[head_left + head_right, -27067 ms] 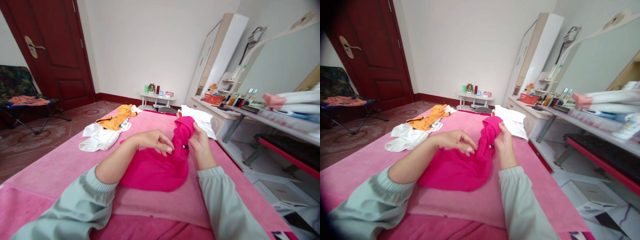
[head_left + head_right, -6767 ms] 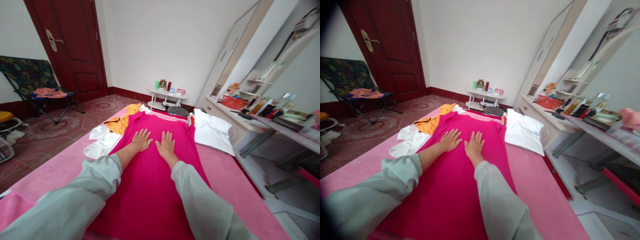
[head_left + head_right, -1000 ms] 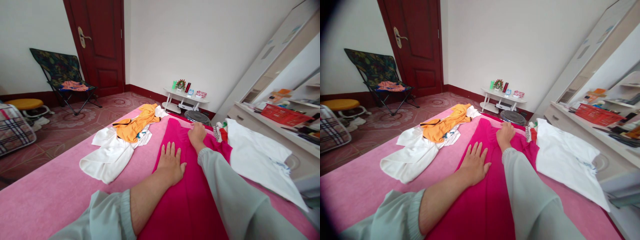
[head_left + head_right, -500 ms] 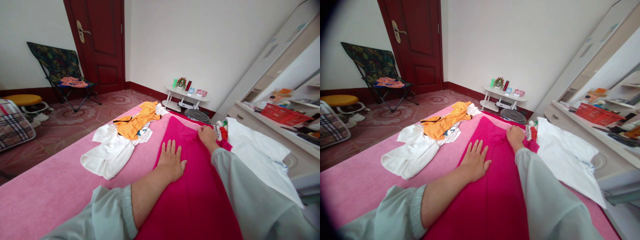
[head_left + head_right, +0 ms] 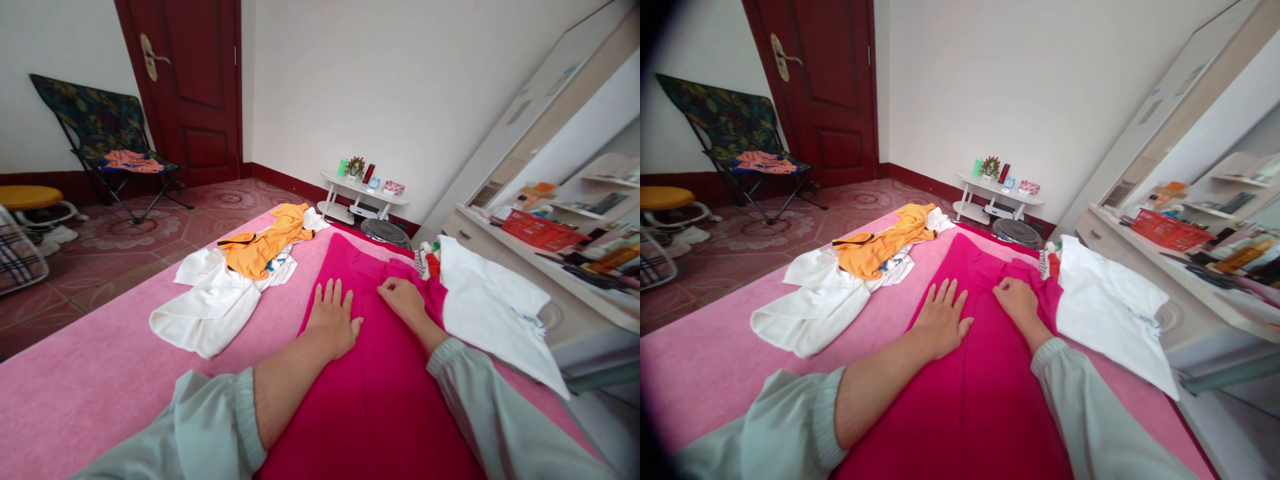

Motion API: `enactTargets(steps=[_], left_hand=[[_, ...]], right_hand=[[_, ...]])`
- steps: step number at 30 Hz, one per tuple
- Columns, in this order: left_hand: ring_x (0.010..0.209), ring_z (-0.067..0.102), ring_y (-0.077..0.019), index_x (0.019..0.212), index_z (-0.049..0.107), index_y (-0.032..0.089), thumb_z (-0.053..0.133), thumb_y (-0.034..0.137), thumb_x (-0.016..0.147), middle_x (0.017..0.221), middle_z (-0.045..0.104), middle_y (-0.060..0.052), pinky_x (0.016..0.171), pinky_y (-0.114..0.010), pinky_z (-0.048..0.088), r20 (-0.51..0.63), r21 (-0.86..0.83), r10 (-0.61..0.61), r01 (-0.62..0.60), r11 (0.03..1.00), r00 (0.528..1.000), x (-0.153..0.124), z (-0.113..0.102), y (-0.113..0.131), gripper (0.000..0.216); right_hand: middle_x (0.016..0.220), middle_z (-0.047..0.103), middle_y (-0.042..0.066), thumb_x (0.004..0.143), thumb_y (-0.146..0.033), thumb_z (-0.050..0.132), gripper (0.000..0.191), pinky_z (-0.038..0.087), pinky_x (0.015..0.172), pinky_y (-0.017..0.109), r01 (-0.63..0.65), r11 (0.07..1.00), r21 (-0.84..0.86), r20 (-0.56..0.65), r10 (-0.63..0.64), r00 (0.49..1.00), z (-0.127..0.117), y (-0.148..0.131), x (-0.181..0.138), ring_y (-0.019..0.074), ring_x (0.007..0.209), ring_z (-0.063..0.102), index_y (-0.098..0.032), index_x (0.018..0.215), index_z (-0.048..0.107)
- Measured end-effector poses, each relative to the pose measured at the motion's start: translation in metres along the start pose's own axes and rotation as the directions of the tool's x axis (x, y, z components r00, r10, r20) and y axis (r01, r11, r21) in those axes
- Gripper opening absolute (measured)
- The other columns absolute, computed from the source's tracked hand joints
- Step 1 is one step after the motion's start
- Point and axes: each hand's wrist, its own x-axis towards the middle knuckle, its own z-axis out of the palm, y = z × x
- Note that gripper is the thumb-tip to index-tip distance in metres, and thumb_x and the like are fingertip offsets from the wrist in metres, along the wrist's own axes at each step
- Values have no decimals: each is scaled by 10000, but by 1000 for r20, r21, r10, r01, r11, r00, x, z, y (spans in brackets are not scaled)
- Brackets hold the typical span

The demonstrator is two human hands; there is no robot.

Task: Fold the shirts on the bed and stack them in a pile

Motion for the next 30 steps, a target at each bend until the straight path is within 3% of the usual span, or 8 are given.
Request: enactTargets(steps=[5,9,13,18,21,25,28,30], left_hand=[[1422,136,-320,1437,361,173,285,522,906,1534,226,-136,1143,-527,88,1,-7,-4,4,1000,1000,0,0,0,640],[1422,143,-314,1429,377,229,288,527,907,1535,238,-112,1139,-531,79,-29,-14,13,-13,1000,1000,0,4,-1,608],[1421,147,-313,1412,398,289,294,533,906,1534,248,-91,1134,-535,82,-34,-23,27,-28,999,999,1,4,-3,572],[1418,150,-329,1408,407,288,302,533,906,1532,253,-91,1128,-545,84,-36,-24,25,-26,999,999,0,5,-4,569],[1417,153,-326,1409,406,284,306,526,907,1533,252,-89,1127,-540,93,-38,-23,20,-21,1000,999,-1,5,-3,566],[1418,158,-317,1404,413,282,300,524,908,1529,261,-91,1127,-530,112,-29,-29,23,-24,999,999,-1,3,-4,563],[1418,159,-313,1401,418,287,308,526,905,1528,267,-86,1128,-526,114,-39,-38,27,-28,999,999,0,4,-5,562],[1418,159,-316,1400,420,285,315,529,902,1529,265,-86,1127,-531,109,-48,-43,22,-24,999,999,0,5,-5,564]], right_hand=[[1299,543,123,795,-240,526,400,411,960,383,299,941,-157,-167,-324,931,-2,-7,-23,271,1205,483,-174,1186,576],[1440,417,105,925,-318,379,472,325,1071,400,486,868,-100,62,-482,874,8,0,-36,233,1327,368,-161,1367,430],[1280,570,103,912,-321,431,373,385,1017,331,377,917,-127,116,-364,924,-12,22,-37,216,1181,517,-157,1217,572],[1159,573,175,852,-359,525,414,466,853,381,-4,936,-351,-262,-95,960,-59,57,-28,293,1093,537,-134,1198,560],[1079,585,202,789,-442,591,433,481,771,405,-163,921,-354,-256,72,964,-69,72,-19,335,1032,564,-116,1072,627],[717,625,62,689,-288,642,109,479,657,313,-302,949,89,-175,313,933,-68,80,-7,255,803,631,-179,683,627],[490,509,-24,693,-228,570,144,436,484,244,-310,618,723,-124,558,821,-68,81,-9,169,541,572,-211,581,482],[437,452,-48,717,-208,500,181,403,406,230,-279,411,868,-42,621,783,-68,82,-17,135,414,492,-231,572,393]])
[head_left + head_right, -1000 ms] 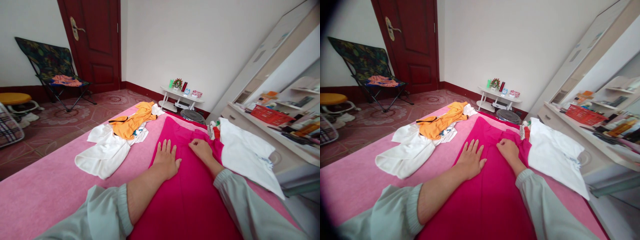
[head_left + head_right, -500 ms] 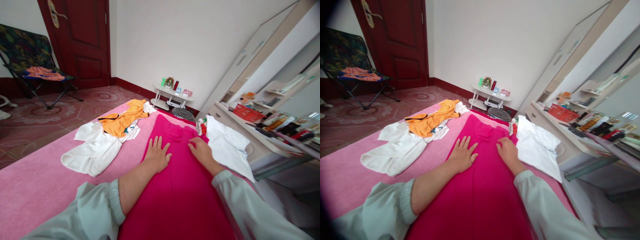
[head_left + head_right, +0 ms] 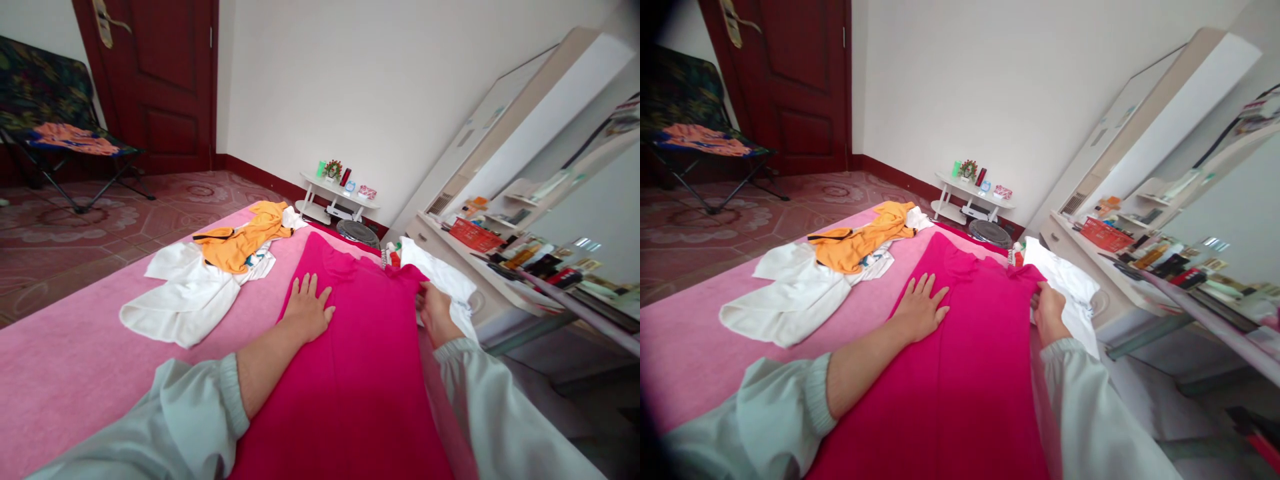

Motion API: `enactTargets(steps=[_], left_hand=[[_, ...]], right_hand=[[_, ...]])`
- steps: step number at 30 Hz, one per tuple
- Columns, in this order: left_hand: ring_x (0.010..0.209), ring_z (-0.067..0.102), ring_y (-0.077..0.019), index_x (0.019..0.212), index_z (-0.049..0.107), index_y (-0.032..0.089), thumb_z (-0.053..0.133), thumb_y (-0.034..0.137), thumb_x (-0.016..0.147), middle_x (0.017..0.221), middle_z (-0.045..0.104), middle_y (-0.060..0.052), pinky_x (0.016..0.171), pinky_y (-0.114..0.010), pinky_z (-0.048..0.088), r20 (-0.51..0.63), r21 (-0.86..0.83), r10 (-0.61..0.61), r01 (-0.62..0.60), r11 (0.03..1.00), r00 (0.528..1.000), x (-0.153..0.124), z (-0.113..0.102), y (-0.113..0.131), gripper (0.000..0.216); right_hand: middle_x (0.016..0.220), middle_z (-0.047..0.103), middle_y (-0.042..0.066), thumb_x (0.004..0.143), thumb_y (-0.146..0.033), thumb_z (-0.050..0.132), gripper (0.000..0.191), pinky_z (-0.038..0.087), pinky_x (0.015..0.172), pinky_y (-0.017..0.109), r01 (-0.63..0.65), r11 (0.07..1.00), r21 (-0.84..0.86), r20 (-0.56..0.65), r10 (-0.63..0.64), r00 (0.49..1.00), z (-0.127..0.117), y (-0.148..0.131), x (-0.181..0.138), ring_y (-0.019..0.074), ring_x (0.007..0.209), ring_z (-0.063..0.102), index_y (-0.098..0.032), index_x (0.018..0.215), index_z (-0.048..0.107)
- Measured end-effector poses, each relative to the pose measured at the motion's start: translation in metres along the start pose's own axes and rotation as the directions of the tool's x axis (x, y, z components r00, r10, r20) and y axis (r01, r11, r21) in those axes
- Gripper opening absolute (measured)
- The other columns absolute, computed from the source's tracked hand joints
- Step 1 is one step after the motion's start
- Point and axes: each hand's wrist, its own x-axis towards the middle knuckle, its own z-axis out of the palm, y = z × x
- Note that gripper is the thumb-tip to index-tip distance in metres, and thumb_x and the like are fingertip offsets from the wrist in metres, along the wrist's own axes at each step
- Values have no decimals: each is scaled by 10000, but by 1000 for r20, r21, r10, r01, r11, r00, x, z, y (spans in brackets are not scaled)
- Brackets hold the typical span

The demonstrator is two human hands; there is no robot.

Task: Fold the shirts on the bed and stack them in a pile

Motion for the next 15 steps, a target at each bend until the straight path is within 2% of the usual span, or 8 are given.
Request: enactTargets(steps=[4,8,10,11,12,13,15], left_hand=[[1415,166,-322,1396,427,275,324,524,902,1527,270,-92,1125,-539,105,8,-12,-9,9,1000,1000,0,0,1,563],[1407,191,-323,1385,443,252,343,512,906,1510,302,-110,1123,-531,128,-7,-23,14,-14,1000,1000,-1,-3,0,554],[1391,237,-310,1372,457,231,349,500,912,1487,344,-117,1122,-510,159,-40,-49,25,-27,998,999,-1,-4,-2,543],[1377,271,-297,1363,464,218,348,487,919,1470,373,-118,1121,-493,183,-61,-74,29,-34,997,998,0,-4,-5,532],[1356,312,-278,1354,470,204,346,466,927,1446,407,-117,1118,-469,211,-86,-108,36,-45,993,996,1,-4,-7,516],[1328,358,-256,1343,477,187,344,437,935,1418,444,-113,1111,-437,243,-115,-149,45,-62,987,992,2,-4,-10,496],[1258,440,-213,1317,491,151,356,368,940,1351,512,-106,1085,-366,306,-175,-241,67,-109,965,982,5,-3,-15,455]], right_hand=[[413,415,-54,743,-188,451,208,378,348,223,-70,996,49,55,67,996,-3,2,-11,117,333,417,-240,571,346],[410,346,-77,815,-205,439,254,327,323,196,-75,993,91,20,73,997,22,-15,-21,107,330,372,-252,601,311],[453,424,-61,835,-253,480,224,375,363,194,-55,993,105,63,49,997,41,-31,-35,114,389,447,-241,641,366],[505,499,-39,847,-283,490,188,417,406,199,-35,993,114,176,14,984,48,-39,-46,121,444,506,-228,683,417],[594,581,-9,858,-321,499,157,464,473,210,-23,992,124,350,-23,936,54,-47,-58,130,528,571,-213,748,471],[704,643,18,860,-356,513,156,499,552,228,-26,992,127,505,-42,862,55,-54,-72,139,624,620,-203,830,509],[919,685,47,843,-409,558,258,525,717,287,20,995,93,682,-79,727,46,-60,-100,161,826,658,-214,1010,528]])
